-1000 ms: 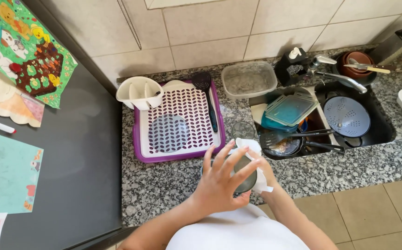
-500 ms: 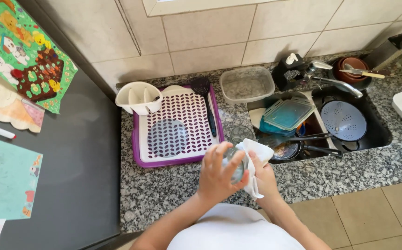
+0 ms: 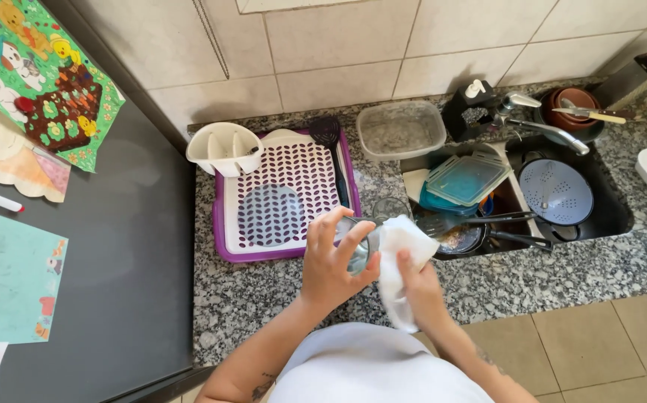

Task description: The person dries several grey plates and a white plate using a white cloth, then places them on a nearby table. They also dry a grey mug and two clear glasses with the cloth, moving between the kitchen counter and the table.

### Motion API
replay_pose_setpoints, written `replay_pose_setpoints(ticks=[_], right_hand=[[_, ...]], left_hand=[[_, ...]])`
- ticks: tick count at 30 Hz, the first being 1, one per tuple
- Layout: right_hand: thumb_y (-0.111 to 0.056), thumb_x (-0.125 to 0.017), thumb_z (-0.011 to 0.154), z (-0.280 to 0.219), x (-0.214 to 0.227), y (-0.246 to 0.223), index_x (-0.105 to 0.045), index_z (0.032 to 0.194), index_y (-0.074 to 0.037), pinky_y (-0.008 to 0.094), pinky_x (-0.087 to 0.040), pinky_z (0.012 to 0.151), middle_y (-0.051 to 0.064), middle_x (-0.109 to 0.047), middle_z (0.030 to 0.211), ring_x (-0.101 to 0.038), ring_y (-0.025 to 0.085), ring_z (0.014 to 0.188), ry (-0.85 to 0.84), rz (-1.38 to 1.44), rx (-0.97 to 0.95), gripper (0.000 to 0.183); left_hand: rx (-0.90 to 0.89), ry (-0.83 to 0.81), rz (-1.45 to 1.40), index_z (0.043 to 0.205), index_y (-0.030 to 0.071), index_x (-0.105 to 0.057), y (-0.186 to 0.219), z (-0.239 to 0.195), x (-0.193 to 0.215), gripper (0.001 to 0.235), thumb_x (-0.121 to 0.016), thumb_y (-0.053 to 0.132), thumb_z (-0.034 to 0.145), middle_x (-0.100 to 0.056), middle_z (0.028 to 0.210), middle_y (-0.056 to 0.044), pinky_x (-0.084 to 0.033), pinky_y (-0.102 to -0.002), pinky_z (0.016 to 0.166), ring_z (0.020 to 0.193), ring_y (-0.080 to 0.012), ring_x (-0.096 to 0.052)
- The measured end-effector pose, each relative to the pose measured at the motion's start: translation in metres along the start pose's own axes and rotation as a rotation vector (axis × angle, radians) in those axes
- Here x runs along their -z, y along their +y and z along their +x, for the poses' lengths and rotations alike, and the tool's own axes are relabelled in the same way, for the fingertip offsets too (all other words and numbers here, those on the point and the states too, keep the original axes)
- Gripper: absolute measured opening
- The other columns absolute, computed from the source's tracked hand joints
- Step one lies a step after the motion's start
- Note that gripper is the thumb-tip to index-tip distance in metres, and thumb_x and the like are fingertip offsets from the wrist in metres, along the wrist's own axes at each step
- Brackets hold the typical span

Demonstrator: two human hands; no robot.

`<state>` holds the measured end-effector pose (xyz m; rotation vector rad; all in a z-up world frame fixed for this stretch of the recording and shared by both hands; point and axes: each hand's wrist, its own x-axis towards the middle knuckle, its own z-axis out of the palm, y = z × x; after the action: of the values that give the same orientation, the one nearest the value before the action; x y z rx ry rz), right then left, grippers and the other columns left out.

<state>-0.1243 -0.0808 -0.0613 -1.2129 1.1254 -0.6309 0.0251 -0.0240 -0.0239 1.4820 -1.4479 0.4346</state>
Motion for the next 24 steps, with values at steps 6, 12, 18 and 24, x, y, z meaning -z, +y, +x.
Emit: replay_pose_setpoints(ticks=[6,12,18,24], right_hand=[[-0.056,-0.036,0.086,0.005,-0.003,0.024,-0.046,0.123,0.007,0.055,-0.027,0.103,0.029,-0.047,0.126,-0.037,0.042,0.126,-0.055,-0.538,1.123,0.074],[-0.061,-0.053,0.074,0.025,0.015,0.037,-0.047,0.120,0.003,0.050,-0.029,0.101,0.023,-0.045,0.121,-0.037,0.039,0.121,-0.377,-0.557,1.108,0.079],[-0.042,-0.071,0.069,0.048,0.030,0.035,-0.053,0.108,-0.002,0.039,-0.041,0.092,0.011,-0.053,0.102,-0.047,0.026,0.102,-0.988,-0.259,0.661,0.059],[-0.027,-0.083,0.069,0.036,0.016,0.010,-0.056,0.105,-0.004,0.034,-0.048,0.090,0.005,-0.057,0.097,-0.054,0.019,0.096,-1.406,0.133,0.225,0.050]], left_hand=[[0.295,-0.073,-0.293,0.112,0.019,-0.061,0.019,-0.005,0.005,0.040,-0.062,0.031,0.075,-0.053,0.109,-0.011,-0.047,-0.039,0.073,0.092,-0.0309,-0.053],[0.448,-0.119,-0.468,0.113,0.012,-0.060,0.025,0.000,0.018,0.041,-0.064,0.034,0.079,-0.055,0.108,-0.014,-0.046,-0.042,0.076,0.092,-0.0317,-0.055],[0.184,-0.177,-0.354,0.111,0.020,-0.064,0.022,-0.005,0.015,0.046,-0.072,0.034,0.068,-0.058,0.105,-0.011,-0.045,-0.042,0.081,0.091,-0.0297,-0.057],[-0.021,-0.493,-0.680,0.113,0.016,-0.059,0.027,0.012,0.041,0.033,-0.056,0.030,0.083,-0.059,0.111,-0.014,-0.042,-0.042,0.086,0.100,-0.0276,-0.058]])
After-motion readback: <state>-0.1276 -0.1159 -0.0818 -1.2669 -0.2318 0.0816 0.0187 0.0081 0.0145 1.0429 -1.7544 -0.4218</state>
